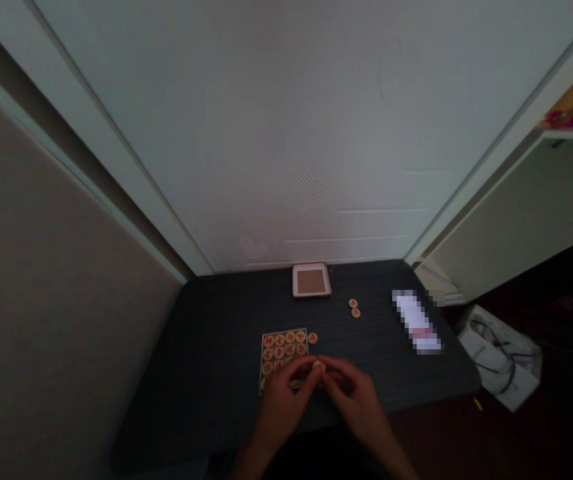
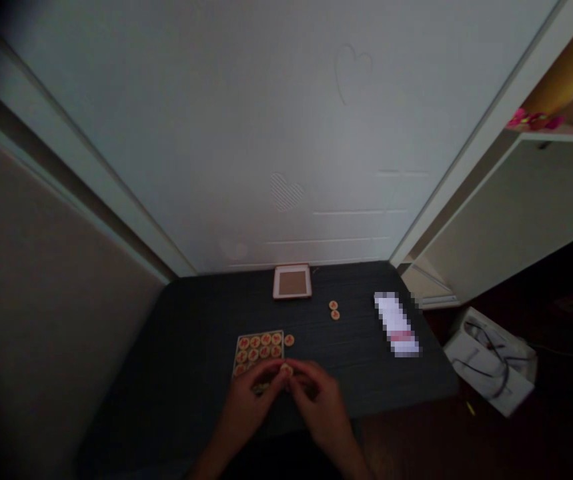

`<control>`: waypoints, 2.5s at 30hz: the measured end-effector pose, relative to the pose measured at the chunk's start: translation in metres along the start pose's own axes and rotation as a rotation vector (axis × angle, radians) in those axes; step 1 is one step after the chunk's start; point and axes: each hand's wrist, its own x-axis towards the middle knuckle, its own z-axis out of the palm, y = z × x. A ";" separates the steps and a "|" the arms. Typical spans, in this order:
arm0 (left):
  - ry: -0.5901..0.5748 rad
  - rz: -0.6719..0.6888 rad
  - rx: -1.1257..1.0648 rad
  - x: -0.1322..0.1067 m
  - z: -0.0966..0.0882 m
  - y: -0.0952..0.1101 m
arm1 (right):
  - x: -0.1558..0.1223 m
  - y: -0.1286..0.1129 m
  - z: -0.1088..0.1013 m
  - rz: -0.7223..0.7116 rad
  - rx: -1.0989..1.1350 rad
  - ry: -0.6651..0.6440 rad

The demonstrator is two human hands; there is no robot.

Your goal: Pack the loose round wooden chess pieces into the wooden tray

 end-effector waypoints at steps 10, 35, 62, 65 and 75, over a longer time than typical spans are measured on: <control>-0.011 -0.037 -0.092 0.004 0.007 0.004 | -0.003 0.006 -0.004 -0.280 -0.380 0.136; 0.442 -0.067 0.260 -0.002 -0.079 -0.050 | 0.017 0.024 0.014 -0.378 -0.433 0.016; 0.415 0.153 0.397 -0.019 -0.061 -0.081 | 0.022 0.051 0.025 -0.459 -0.659 0.053; 0.399 0.173 0.460 -0.012 -0.055 -0.080 | 0.034 0.054 -0.010 -0.443 -0.696 0.145; 0.389 0.191 0.536 -0.008 -0.053 -0.088 | 0.066 0.057 -0.048 -0.370 -0.760 0.073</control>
